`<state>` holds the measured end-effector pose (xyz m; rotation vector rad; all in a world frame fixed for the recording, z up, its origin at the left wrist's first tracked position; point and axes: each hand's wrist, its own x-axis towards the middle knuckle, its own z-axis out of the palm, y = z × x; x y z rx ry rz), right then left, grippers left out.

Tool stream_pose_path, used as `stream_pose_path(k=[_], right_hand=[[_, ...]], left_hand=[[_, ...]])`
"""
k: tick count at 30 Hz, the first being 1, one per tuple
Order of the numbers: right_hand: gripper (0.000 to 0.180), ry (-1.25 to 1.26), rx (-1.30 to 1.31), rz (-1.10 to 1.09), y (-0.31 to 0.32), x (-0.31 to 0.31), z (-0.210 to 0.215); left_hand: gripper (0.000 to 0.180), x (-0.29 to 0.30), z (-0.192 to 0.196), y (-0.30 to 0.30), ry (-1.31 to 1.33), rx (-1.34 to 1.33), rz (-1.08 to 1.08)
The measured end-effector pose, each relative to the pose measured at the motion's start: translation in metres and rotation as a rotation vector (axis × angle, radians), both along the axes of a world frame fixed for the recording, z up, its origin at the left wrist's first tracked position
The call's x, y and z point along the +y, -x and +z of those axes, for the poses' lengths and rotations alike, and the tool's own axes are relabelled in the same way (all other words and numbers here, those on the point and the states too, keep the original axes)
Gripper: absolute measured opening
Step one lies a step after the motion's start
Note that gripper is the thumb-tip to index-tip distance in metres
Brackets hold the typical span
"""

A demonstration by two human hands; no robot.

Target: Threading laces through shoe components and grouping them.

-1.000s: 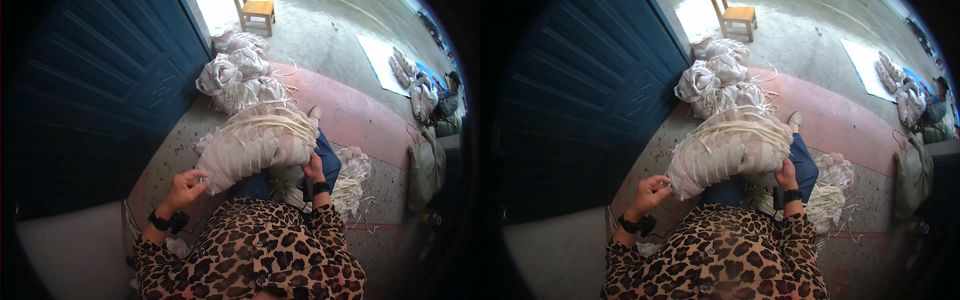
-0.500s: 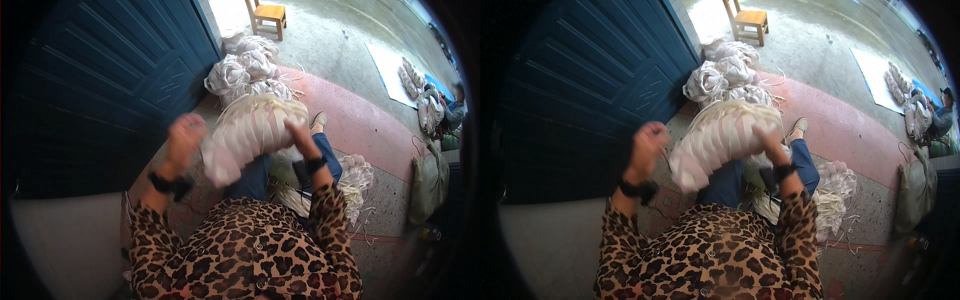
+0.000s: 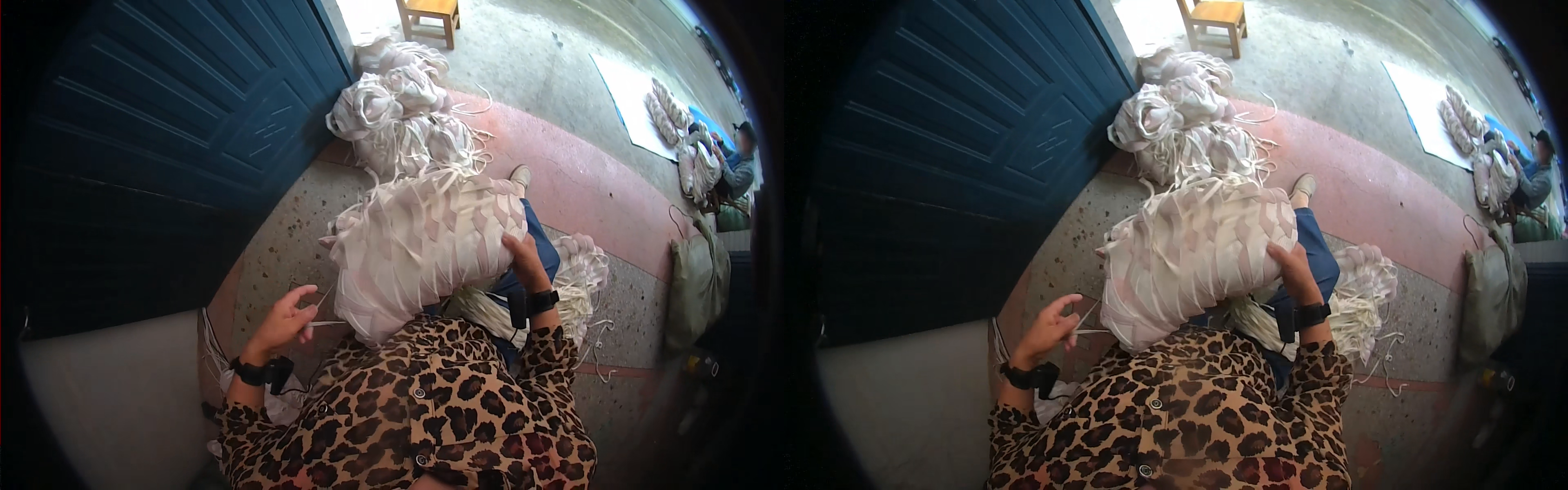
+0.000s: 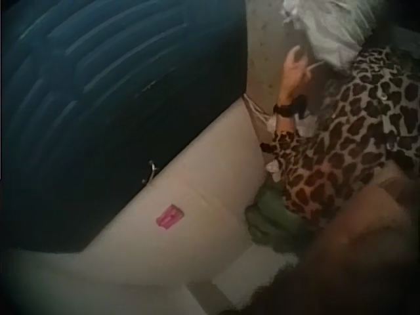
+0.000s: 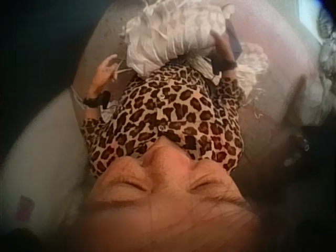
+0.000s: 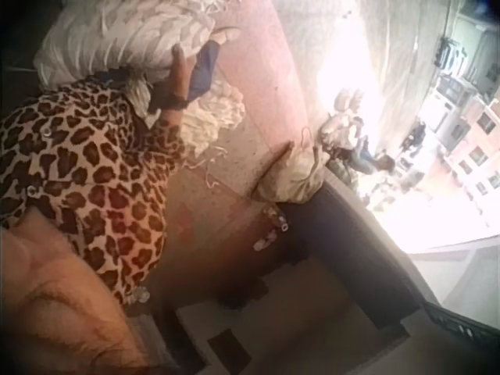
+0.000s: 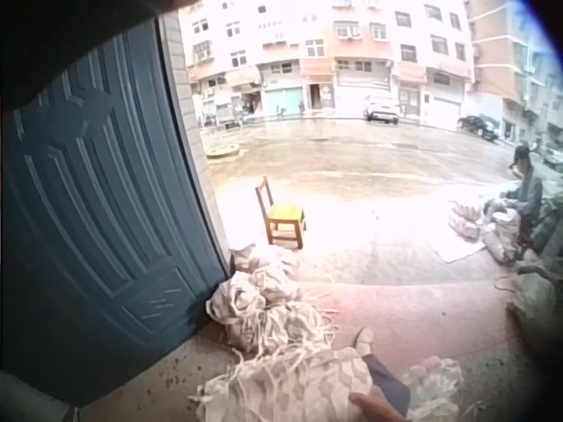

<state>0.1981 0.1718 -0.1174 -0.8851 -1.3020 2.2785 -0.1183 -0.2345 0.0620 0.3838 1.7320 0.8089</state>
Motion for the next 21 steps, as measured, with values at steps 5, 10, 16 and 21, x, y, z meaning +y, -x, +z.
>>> stream_pose_path(k=[5, 10, 16, 21], right_hand=[[0.064, 0.058, -0.053, -0.076, -0.019, -0.021, -0.029], [0.06, 0.187, 0.045, -0.07, -0.001, -0.023, -0.001], [0.044, -0.019, -0.052, 0.08, 0.099, -0.02, 0.102], [0.038, 0.014, -0.205, 0.145, 0.117, -0.029, 0.026]], left_hand=[[0.077, 0.04, -0.102, 0.012, -0.184, 0.008, -0.015], [0.08, 0.076, -0.101, -0.004, -0.34, -0.119, 0.131], [0.055, 0.082, -0.146, 0.042, -0.351, -0.726, 0.474], [0.047, 0.022, -0.184, 0.075, -0.217, -0.707, 0.48]])
